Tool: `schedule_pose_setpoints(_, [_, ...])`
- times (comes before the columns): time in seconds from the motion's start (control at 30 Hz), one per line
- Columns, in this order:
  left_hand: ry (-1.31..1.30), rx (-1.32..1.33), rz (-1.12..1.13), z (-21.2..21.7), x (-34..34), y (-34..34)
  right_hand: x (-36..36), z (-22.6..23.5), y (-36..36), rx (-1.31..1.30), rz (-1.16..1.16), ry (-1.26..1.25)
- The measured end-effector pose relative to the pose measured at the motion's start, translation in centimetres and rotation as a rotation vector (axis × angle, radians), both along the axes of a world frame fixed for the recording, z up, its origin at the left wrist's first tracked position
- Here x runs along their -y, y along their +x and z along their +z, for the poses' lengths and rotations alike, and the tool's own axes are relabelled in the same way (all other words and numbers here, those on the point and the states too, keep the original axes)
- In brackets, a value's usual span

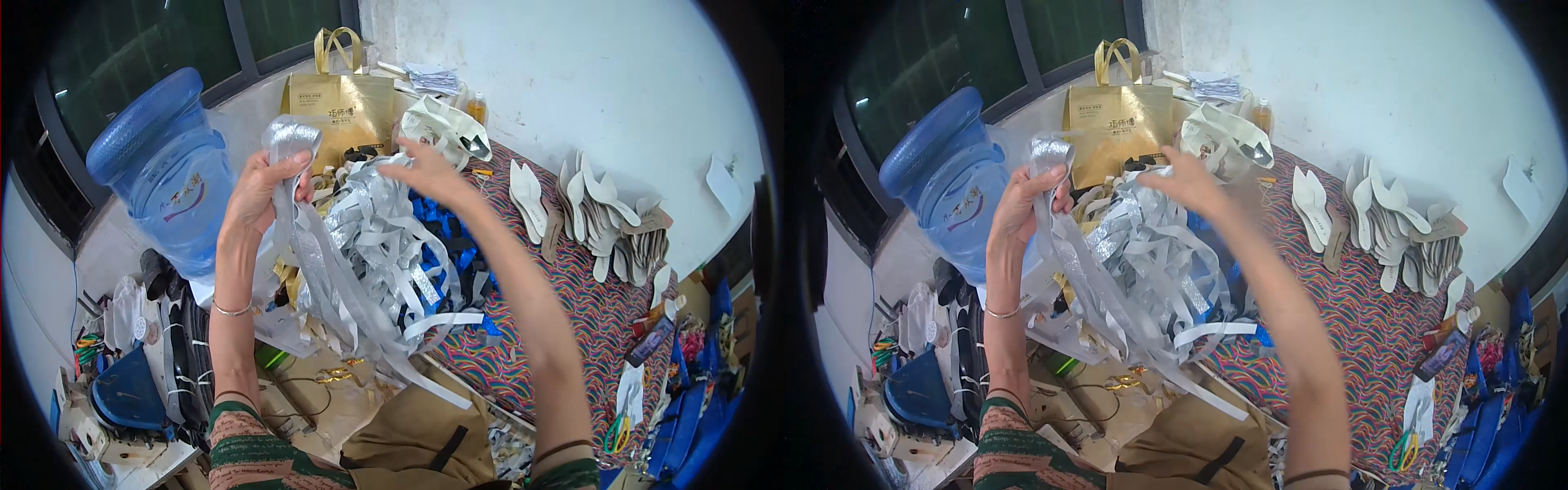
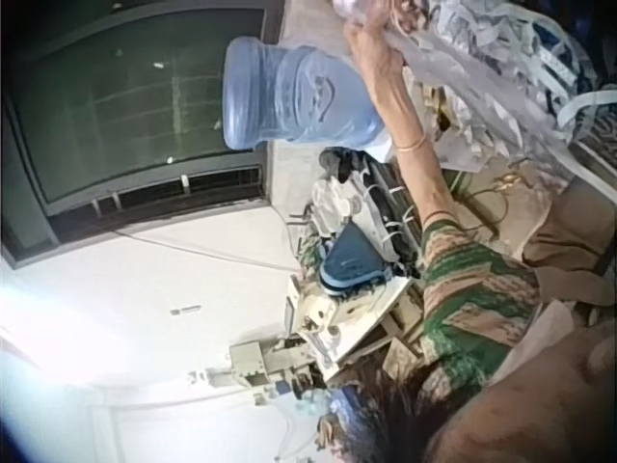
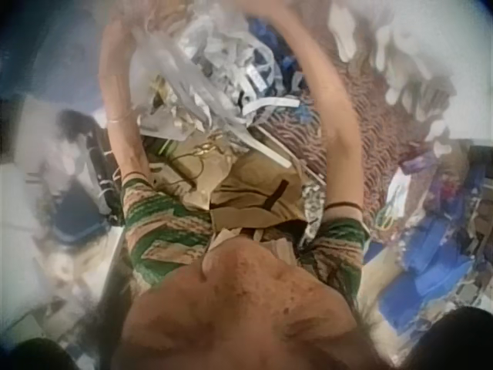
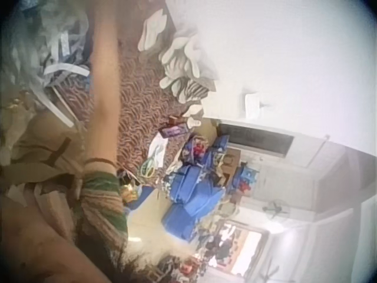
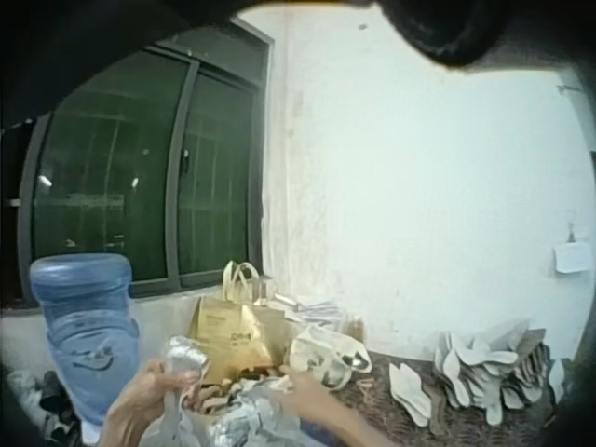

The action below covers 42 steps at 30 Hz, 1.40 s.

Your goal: The person sits at a workbench and assembles white shoe insoles by applying a silver glittery strip to the heel area. They use a small metal tool to press the strip onto the insole and then place the finished items into a blue bin. The person also handles a roll of the silver strip and stacks the completed insoles.

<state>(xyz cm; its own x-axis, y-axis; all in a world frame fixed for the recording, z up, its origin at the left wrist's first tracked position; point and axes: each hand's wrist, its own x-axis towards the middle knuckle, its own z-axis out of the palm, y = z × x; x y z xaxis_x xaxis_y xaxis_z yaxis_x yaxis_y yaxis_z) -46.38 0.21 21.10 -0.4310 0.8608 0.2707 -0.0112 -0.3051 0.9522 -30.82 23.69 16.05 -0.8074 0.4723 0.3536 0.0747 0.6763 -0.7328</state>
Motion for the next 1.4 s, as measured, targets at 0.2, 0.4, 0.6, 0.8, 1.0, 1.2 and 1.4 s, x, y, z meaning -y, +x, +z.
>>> schedule_pose_setpoints(0.2, [-0.119,0.012,0.006,-1.6,-3.6,-2.0,1.6,-12.6,-4.7,0.034,-0.147,0.059])
schedule_pose_setpoints(0.4, [-0.243,0.049,0.082,-3.8,-7.0,-4.8,8.2,-15.4,0.7,-0.048,-0.221,0.073])
schedule_pose_setpoints(0.6, [-0.342,-0.123,0.056,-4.0,-12.1,-3.5,9.9,-18.3,1.7,-0.149,-0.157,0.22])
schedule_pose_setpoints(0.8, [-0.376,-0.2,-0.022,-2.7,-20.5,-1.3,12.0,-19.3,1.1,0.001,-0.158,0.54])
schedule_pose_setpoints(1.0, [-0.556,-0.609,0.104,-13.3,-26.9,-1.5,12.4,-18.5,1.5,0.383,-0.034,0.623])
schedule_pose_setpoints(1.2, [-0.586,-0.162,0.004,-15.4,-25.0,-3.0,11.2,-15.1,5.2,0.231,-0.136,0.428])
schedule_pose_setpoints(1.4, [-0.317,0.027,-0.144,-11.1,-19.6,-0.9,3.4,-8.9,9.8,-0.111,-0.194,0.158])
